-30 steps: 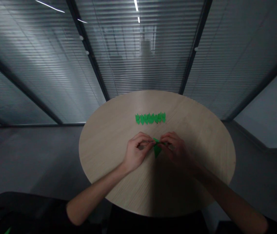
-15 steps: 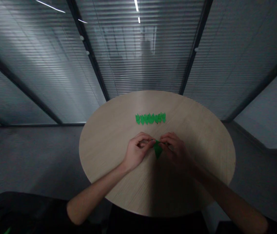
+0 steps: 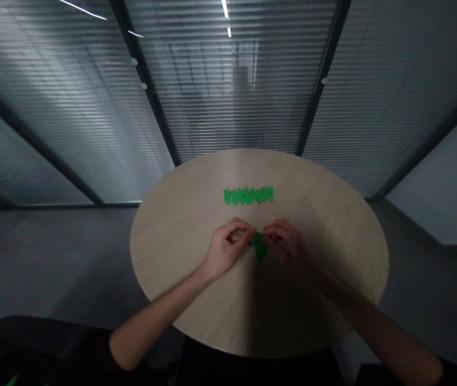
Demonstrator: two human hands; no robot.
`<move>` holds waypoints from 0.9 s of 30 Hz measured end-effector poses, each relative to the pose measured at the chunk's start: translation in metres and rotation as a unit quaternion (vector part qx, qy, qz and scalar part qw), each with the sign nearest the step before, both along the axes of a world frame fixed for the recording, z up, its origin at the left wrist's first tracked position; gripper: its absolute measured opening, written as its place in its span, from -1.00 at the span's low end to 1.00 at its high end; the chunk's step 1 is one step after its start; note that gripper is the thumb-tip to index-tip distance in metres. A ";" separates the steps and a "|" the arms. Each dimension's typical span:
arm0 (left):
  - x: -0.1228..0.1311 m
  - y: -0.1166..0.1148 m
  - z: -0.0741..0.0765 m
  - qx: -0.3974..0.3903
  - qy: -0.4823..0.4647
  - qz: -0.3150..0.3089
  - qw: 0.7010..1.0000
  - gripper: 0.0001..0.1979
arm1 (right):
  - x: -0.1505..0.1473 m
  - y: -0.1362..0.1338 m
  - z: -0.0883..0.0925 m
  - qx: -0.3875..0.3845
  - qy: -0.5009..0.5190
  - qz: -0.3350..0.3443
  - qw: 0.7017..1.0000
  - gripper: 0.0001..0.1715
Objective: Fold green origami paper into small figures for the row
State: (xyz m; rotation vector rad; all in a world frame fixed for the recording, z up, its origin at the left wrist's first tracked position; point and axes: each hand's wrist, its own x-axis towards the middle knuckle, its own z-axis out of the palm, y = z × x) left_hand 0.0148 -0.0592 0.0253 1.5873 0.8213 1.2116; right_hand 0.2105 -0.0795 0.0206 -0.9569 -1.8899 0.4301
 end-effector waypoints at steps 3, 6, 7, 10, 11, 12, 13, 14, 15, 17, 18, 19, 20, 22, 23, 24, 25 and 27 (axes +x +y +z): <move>0.001 -0.001 0.001 0.004 0.006 -0.004 1.000 -0.79 | 0.000 0.000 -0.001 -0.006 0.017 0.002 1.000 -0.83; 0.001 -0.003 0.003 0.013 0.004 0.004 1.000 -0.80 | 0.000 0.000 -0.001 -0.002 0.017 0.001 1.000 -0.82; 0.001 -0.003 0.003 0.015 0.004 0.007 1.000 -0.80 | 0.000 0.000 -0.001 0.002 0.014 0.000 1.000 -0.81; 0.001 -0.003 0.003 0.013 0.007 0.010 1.000 -0.80 | 0.001 0.001 -0.001 0.010 0.003 0.007 1.000 -0.82; 0.001 -0.002 0.002 0.010 0.010 0.010 1.000 -0.80 | 0.001 0.001 -0.001 0.009 0.000 0.009 1.000 -0.82; 0.001 -0.002 0.001 0.008 0.016 0.009 1.000 -0.80 | 0.001 0.001 -0.002 0.009 -0.003 0.010 1.000 -0.83; 0.000 -0.001 0.000 0.009 0.025 0.009 1.000 -0.81 | 0.001 0.002 -0.003 0.010 -0.006 0.010 1.000 -0.84; 0.000 -0.001 0.000 0.013 0.034 0.009 0.999 -0.81 | 0.000 0.002 -0.004 0.010 -0.008 0.008 1.000 -0.85; 0.000 -0.001 -0.001 0.020 0.044 0.008 0.999 -0.82 | 0.000 0.002 -0.005 0.010 -0.011 0.006 1.000 -0.85; 0.000 -0.001 -0.002 0.030 0.057 0.007 0.998 -0.83 | -0.001 0.002 -0.006 0.011 -0.015 0.003 1.000 -0.84; 0.000 -0.001 -0.002 0.028 0.058 0.008 0.998 -0.83 | -0.001 0.002 -0.006 0.010 -0.015 0.001 1.000 -0.84; 0.001 -0.001 -0.001 0.019 0.053 0.010 0.998 -0.83 | -0.002 0.001 -0.005 0.009 -0.012 0.000 1.000 -0.84; 0.001 -0.001 -0.001 0.004 0.043 0.011 0.999 -0.82 | -0.002 0.001 -0.005 0.008 -0.006 -0.002 1.000 -0.84; 0.001 0.000 0.000 -0.033 0.008 0.010 0.999 -0.80 | -0.003 0.001 -0.003 0.002 0.014 -0.003 1.000 -0.83; 0.001 0.001 0.001 -0.052 -0.014 0.005 0.999 -0.79 | -0.003 0.001 -0.002 -0.003 0.026 -0.004 1.000 -0.80; 0.002 0.003 0.001 -0.072 -0.037 -0.003 0.997 -0.77 | -0.002 0.001 -0.001 -0.010 0.036 -0.004 0.999 -0.77; 0.002 0.004 0.001 -0.091 -0.060 -0.011 0.994 -0.74 | -0.002 0.001 -0.001 -0.021 0.045 -0.007 0.999 -0.73; 0.002 0.007 0.001 -0.128 -0.102 -0.030 0.986 -0.70 | -0.001 0.000 -0.001 -0.039 0.064 -0.019 0.997 -0.70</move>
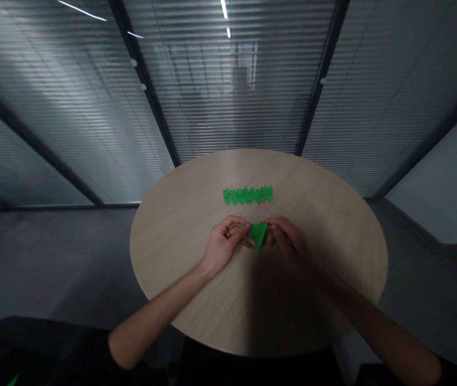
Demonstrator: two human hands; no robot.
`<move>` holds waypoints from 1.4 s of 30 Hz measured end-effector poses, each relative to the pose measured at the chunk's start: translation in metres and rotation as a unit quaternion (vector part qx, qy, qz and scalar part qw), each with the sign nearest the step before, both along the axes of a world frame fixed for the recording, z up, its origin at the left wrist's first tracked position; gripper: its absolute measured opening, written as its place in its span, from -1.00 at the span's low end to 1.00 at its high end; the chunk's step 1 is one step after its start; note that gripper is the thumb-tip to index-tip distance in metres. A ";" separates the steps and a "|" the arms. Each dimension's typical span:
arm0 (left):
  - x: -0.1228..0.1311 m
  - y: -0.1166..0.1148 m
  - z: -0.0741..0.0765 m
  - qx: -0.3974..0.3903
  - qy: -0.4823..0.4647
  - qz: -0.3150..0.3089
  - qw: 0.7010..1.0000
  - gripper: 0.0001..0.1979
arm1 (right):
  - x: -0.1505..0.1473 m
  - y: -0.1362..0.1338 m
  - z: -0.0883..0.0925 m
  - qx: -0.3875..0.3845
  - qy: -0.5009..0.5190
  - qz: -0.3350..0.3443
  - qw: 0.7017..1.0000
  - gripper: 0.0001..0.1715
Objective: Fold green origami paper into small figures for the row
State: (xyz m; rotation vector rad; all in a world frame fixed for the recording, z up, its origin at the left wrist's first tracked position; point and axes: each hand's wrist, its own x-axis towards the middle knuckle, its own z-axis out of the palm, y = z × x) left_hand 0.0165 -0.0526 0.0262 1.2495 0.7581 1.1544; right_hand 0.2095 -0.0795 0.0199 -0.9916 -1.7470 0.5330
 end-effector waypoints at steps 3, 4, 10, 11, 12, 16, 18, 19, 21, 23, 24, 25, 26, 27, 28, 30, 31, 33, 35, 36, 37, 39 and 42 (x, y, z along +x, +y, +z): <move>0.000 0.002 -0.001 -0.048 -0.049 -0.017 0.997 -0.69 | 0.000 -0.003 0.000 0.025 0.013 -0.009 1.000 -0.71; 0.000 0.002 -0.001 -0.061 -0.062 -0.020 0.996 -0.69 | 0.000 -0.004 0.000 0.045 0.007 -0.009 0.999 -0.64; -0.001 -0.002 -0.002 -0.117 -0.089 -0.075 0.986 -0.70 | -0.003 -0.007 0.004 0.104 -0.036 -0.017 0.994 -0.63; -0.001 -0.002 -0.003 -0.119 -0.085 -0.088 0.985 -0.70 | -0.003 -0.007 0.004 0.110 -0.034 -0.012 0.993 -0.68; -0.001 -0.003 -0.004 -0.119 -0.079 -0.101 0.985 -0.70 | -0.003 -0.006 0.004 0.119 -0.033 -0.004 0.992 -0.73; -0.002 -0.002 -0.008 -0.115 -0.068 -0.131 0.982 -0.70 | -0.001 -0.005 0.005 0.145 -0.036 0.014 0.989 -0.77; -0.002 -0.001 -0.008 -0.112 -0.076 -0.133 0.982 -0.70 | -0.001 -0.006 0.006 0.141 -0.035 0.018 0.989 -0.76; -0.003 -0.001 -0.008 -0.112 -0.079 -0.134 0.981 -0.70 | -0.001 -0.006 0.007 0.137 -0.032 0.020 0.990 -0.76; -0.004 0.000 -0.007 -0.117 -0.077 -0.144 0.980 -0.68 | -0.002 -0.007 0.008 0.134 -0.027 0.023 0.990 -0.78; -0.004 0.000 -0.005 -0.128 -0.065 -0.164 0.976 -0.68 | -0.002 -0.008 0.009 0.132 -0.022 0.028 0.991 -0.79; -0.004 0.000 -0.004 -0.134 -0.058 -0.173 0.974 -0.69 | -0.002 -0.008 0.009 0.128 -0.020 0.029 0.991 -0.79; -0.004 -0.001 -0.003 -0.139 -0.053 -0.180 0.972 -0.72 | -0.002 -0.008 0.009 0.124 -0.019 0.030 0.992 -0.79; -0.004 -0.001 -0.003 -0.143 -0.049 -0.184 0.971 -0.74 | -0.002 -0.008 0.009 0.117 -0.018 0.029 0.992 -0.78; -0.004 -0.001 -0.002 -0.148 -0.046 -0.186 0.970 -0.77 | -0.002 -0.008 0.009 0.110 -0.017 0.028 0.993 -0.78; -0.003 -0.001 -0.002 -0.152 -0.044 -0.186 0.970 -0.78 | -0.002 -0.008 0.009 0.103 -0.017 0.027 0.994 -0.78; -0.003 -0.001 -0.001 -0.159 -0.039 -0.186 0.969 -0.78 | -0.002 -0.009 0.009 0.098 -0.014 0.031 0.995 -0.78; -0.004 -0.001 -0.001 -0.161 -0.039 -0.187 0.968 -0.76 | -0.002 -0.009 0.010 0.101 -0.012 0.035 0.994 -0.77; -0.004 -0.001 -0.001 -0.156 -0.042 -0.187 0.969 -0.76 | -0.002 -0.010 0.011 0.111 -0.009 0.042 0.993 -0.76; -0.005 -0.001 -0.002 -0.149 -0.044 -0.183 0.971 -0.81 | -0.002 -0.010 0.013 0.116 -0.008 0.045 0.992 -0.76; -0.005 -0.001 -0.002 -0.146 -0.044 -0.179 0.972 -0.84 | -0.002 -0.010 0.013 0.118 -0.006 0.047 0.992 -0.76; -0.005 0.000 -0.003 -0.144 -0.044 -0.174 0.973 -0.85 | -0.002 -0.010 0.013 0.120 -0.005 0.049 0.992 -0.77; -0.005 0.000 -0.005 -0.143 -0.043 -0.171 0.974 -0.85 | -0.002 -0.010 0.012 0.128 -0.003 0.049 0.990 -0.78; -0.004 0.001 -0.008 -0.130 -0.032 -0.183 0.974 -0.79 | -0.001 -0.008 0.009 0.145 -0.011 0.039 0.989 -0.82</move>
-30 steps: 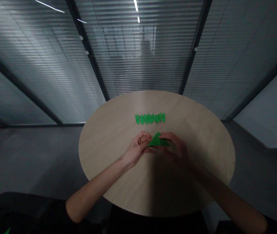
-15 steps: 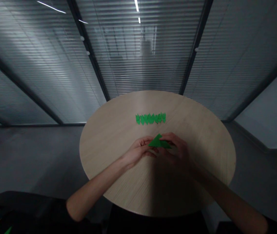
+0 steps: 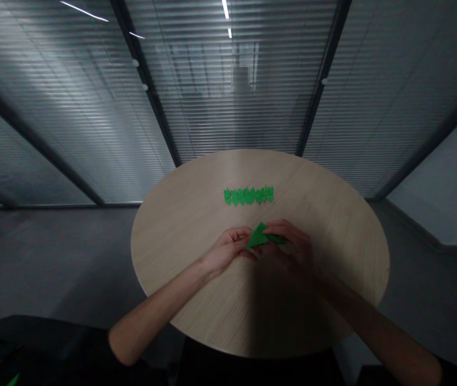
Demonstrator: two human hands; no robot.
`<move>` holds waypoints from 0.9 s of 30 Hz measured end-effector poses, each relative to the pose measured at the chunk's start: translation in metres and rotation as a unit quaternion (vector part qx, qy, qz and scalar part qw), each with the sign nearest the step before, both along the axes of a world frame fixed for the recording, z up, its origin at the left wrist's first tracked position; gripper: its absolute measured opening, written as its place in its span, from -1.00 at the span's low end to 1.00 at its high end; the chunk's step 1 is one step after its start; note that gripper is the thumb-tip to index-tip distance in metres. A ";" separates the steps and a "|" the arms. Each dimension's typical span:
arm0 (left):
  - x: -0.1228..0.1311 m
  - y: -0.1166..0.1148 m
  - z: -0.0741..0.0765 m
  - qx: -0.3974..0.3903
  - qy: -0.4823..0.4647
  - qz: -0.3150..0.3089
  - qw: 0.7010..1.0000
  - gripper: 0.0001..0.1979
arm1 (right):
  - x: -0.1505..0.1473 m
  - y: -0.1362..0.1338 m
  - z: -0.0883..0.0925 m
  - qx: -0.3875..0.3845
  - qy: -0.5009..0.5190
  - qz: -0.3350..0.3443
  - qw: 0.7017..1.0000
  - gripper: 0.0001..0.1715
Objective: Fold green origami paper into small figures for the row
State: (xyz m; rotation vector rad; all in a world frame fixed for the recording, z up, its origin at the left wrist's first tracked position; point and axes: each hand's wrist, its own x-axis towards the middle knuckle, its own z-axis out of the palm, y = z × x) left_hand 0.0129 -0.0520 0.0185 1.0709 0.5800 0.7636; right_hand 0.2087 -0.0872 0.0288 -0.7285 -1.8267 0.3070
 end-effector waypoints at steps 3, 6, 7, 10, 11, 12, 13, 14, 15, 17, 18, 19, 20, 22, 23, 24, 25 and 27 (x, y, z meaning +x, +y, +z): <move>0.002 -0.001 -0.001 0.092 0.035 0.034 0.995 -0.73 | 0.002 0.001 -0.004 0.010 -0.003 -0.024 1.000 -0.83; 0.002 -0.006 0.002 0.290 0.115 0.164 0.936 -0.62 | 0.004 0.002 -0.006 0.023 -0.007 -0.058 0.998 -0.82; 0.002 -0.008 0.004 0.352 0.143 0.199 0.903 -0.60 | 0.004 0.002 -0.006 0.026 -0.008 -0.070 0.997 -0.83; -0.001 -0.015 0.006 0.450 0.187 0.220 0.845 -0.61 | 0.005 0.001 -0.006 0.027 -0.007 -0.097 0.995 -0.86; -0.001 -0.017 0.007 0.455 0.188 0.209 0.845 -0.60 | 0.004 0.001 -0.005 0.026 -0.005 -0.101 0.994 -0.86; -0.001 -0.018 0.006 0.452 0.185 0.198 0.850 -0.59 | 0.004 0.001 -0.004 0.028 -0.004 -0.103 0.994 -0.86; -0.001 -0.019 0.006 0.445 0.183 0.188 0.856 -0.59 | 0.004 0.000 -0.004 0.029 -0.004 -0.100 0.995 -0.85; -0.001 -0.020 0.004 0.435 0.182 0.179 0.864 -0.62 | 0.003 0.000 -0.003 0.028 -0.006 -0.095 0.995 -0.85; 0.000 -0.020 0.003 0.425 0.180 0.175 0.870 -0.67 | 0.003 -0.001 -0.003 0.025 -0.009 -0.089 0.996 -0.84; 0.000 -0.018 -0.001 0.405 0.171 0.176 0.881 -0.78 | 0.003 -0.001 -0.004 0.016 -0.019 -0.076 0.997 -0.82; 0.000 -0.018 -0.002 0.394 0.162 0.178 0.887 -0.81 | 0.003 -0.002 -0.004 0.012 -0.025 -0.069 0.997 -0.80; 0.000 -0.017 -0.004 0.385 0.152 0.181 0.892 -0.83 | 0.004 -0.002 -0.005 0.008 -0.032 -0.063 0.997 -0.78; 0.000 -0.016 -0.004 0.378 0.144 0.186 0.895 -0.85 | 0.004 -0.003 -0.005 0.006 -0.038 -0.057 0.998 -0.77; 0.000 -0.015 -0.005 0.374 0.141 0.199 0.895 -0.87 | 0.005 -0.003 -0.006 0.005 -0.047 -0.046 0.998 -0.76; 0.000 -0.015 -0.004 0.375 0.144 0.207 0.892 -0.87 | 0.005 -0.003 -0.006 0.005 -0.053 -0.042 0.998 -0.76; -0.001 -0.015 -0.004 0.376 0.147 0.213 0.890 -0.88 | 0.005 -0.003 -0.007 0.008 -0.056 -0.040 0.998 -0.76; -0.001 -0.015 -0.003 0.376 0.148 0.217 0.889 -0.88 | 0.006 -0.002 -0.007 0.011 -0.058 -0.042 0.997 -0.77; -0.001 -0.016 -0.001 0.376 0.148 0.216 0.889 -0.88 | 0.006 0.000 -0.006 0.023 -0.052 -0.052 0.997 -0.78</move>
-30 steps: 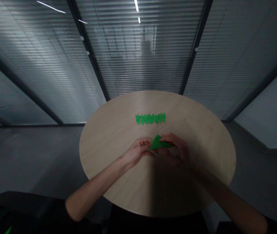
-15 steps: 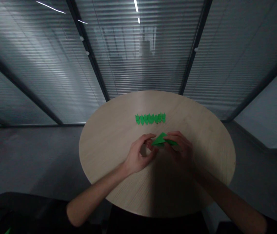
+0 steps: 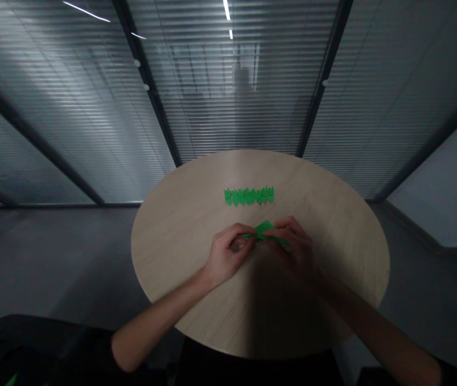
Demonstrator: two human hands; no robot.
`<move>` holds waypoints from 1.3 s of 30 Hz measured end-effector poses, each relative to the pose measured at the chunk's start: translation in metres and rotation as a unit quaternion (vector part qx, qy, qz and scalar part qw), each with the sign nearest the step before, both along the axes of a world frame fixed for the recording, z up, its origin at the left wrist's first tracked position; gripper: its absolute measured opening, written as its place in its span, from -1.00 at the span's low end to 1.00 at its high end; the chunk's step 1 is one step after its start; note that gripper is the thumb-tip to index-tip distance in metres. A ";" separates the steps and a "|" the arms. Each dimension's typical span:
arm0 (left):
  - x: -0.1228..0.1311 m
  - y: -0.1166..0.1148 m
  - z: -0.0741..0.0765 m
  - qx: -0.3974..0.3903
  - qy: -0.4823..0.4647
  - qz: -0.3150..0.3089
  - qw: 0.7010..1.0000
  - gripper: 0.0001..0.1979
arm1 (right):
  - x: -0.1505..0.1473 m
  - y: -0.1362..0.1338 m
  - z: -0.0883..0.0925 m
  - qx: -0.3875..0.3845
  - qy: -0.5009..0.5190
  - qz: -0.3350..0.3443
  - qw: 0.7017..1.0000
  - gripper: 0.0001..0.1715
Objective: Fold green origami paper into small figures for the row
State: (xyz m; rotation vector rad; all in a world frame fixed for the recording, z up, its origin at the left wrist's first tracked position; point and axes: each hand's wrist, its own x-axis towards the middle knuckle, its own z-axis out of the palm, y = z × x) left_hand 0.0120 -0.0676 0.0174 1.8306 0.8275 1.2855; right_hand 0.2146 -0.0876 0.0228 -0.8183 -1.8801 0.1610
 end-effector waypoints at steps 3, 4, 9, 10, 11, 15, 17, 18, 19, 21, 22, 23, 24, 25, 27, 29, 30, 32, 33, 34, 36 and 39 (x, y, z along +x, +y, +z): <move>-0.001 0.000 0.002 0.003 0.011 -0.009 1.000 -0.87 | -0.001 0.002 0.001 0.000 0.024 -0.004 1.000 -0.81; -0.001 0.000 0.002 0.003 0.014 -0.011 1.000 -0.87 | -0.001 0.003 0.002 -0.009 0.031 -0.001 0.999 -0.82; 0.000 0.002 0.002 0.003 0.000 -0.009 1.000 -0.88 | -0.003 0.005 0.001 -0.038 0.064 0.017 0.997 -0.90; 0.000 0.002 0.002 0.002 -0.007 -0.008 1.000 -0.88 | -0.003 0.006 0.001 -0.044 0.074 0.014 0.996 -0.91; 0.001 0.002 0.002 0.001 -0.013 -0.008 1.000 -0.89 | -0.003 0.006 0.001 -0.049 0.086 0.009 0.995 -0.93; 0.002 0.000 0.003 -0.001 -0.015 -0.014 1.000 -0.91 | -0.004 0.005 0.002 -0.069 0.119 0.013 0.990 -0.94; 0.002 -0.001 0.004 -0.003 -0.018 -0.012 1.000 -0.91 | -0.004 0.005 0.003 -0.085 0.123 0.022 0.988 -0.92; 0.002 -0.001 0.005 -0.008 -0.024 -0.009 1.000 -0.90 | -0.004 0.004 0.003 -0.093 0.124 0.026 0.988 -0.90; 0.002 -0.002 0.005 -0.015 -0.031 -0.006 0.999 -0.90 | -0.004 0.004 0.003 -0.098 0.122 0.030 0.987 -0.87; 0.002 -0.001 0.005 -0.028 -0.049 -0.001 0.998 -0.90 | -0.003 0.004 0.004 -0.100 0.120 0.036 0.987 -0.84; 0.002 -0.001 0.005 -0.033 -0.056 0.000 0.998 -0.90 | -0.003 0.005 0.004 -0.096 0.118 0.038 0.988 -0.83; 0.002 -0.001 0.005 -0.036 -0.062 -0.001 0.997 -0.90 | -0.002 0.005 0.004 -0.091 0.115 0.040 0.988 -0.83; 0.002 -0.001 0.005 -0.038 -0.067 -0.002 0.997 -0.90 | -0.002 0.005 0.004 -0.085 0.113 0.041 0.989 -0.82; 0.003 -0.001 0.005 -0.040 -0.071 -0.005 0.997 -0.90 | -0.002 0.005 0.004 -0.079 0.112 0.041 0.990 -0.82; 0.004 0.000 0.004 -0.043 -0.072 -0.010 0.996 -0.91 | -0.001 0.006 0.004 -0.065 0.110 0.035 0.991 -0.83; 0.004 0.000 0.004 -0.048 -0.069 -0.015 0.996 -0.91 | -0.001 0.006 0.003 -0.056 0.101 0.024 0.993 -0.83; 0.004 0.000 0.004 -0.054 -0.069 -0.019 0.996 -0.90 | -0.001 0.006 0.002 -0.052 0.094 0.019 0.994 -0.84; 0.005 0.000 0.005 -0.072 -0.072 -0.031 0.994 -0.89 | 0.000 0.007 0.001 -0.052 0.083 0.016 0.995 -0.86; 0.005 0.000 0.006 -0.082 -0.076 -0.035 0.993 -0.88 | 0.000 0.007 0.001 -0.055 0.082 0.016 0.995 -0.87; 0.005 0.000 0.006 -0.091 -0.080 -0.039 0.992 -0.87 | 0.001 0.007 0.000 -0.057 0.084 0.016 0.995 -0.87; 0.005 0.001 0.007 -0.101 -0.091 -0.041 0.990 -0.88 | 0.001 0.007 0.000 -0.056 0.086 0.012 0.995 -0.89; 0.005 0.001 0.007 -0.099 -0.102 -0.042 0.989 -0.90 | 0.001 0.007 0.001 -0.056 0.093 0.002 0.994 -0.93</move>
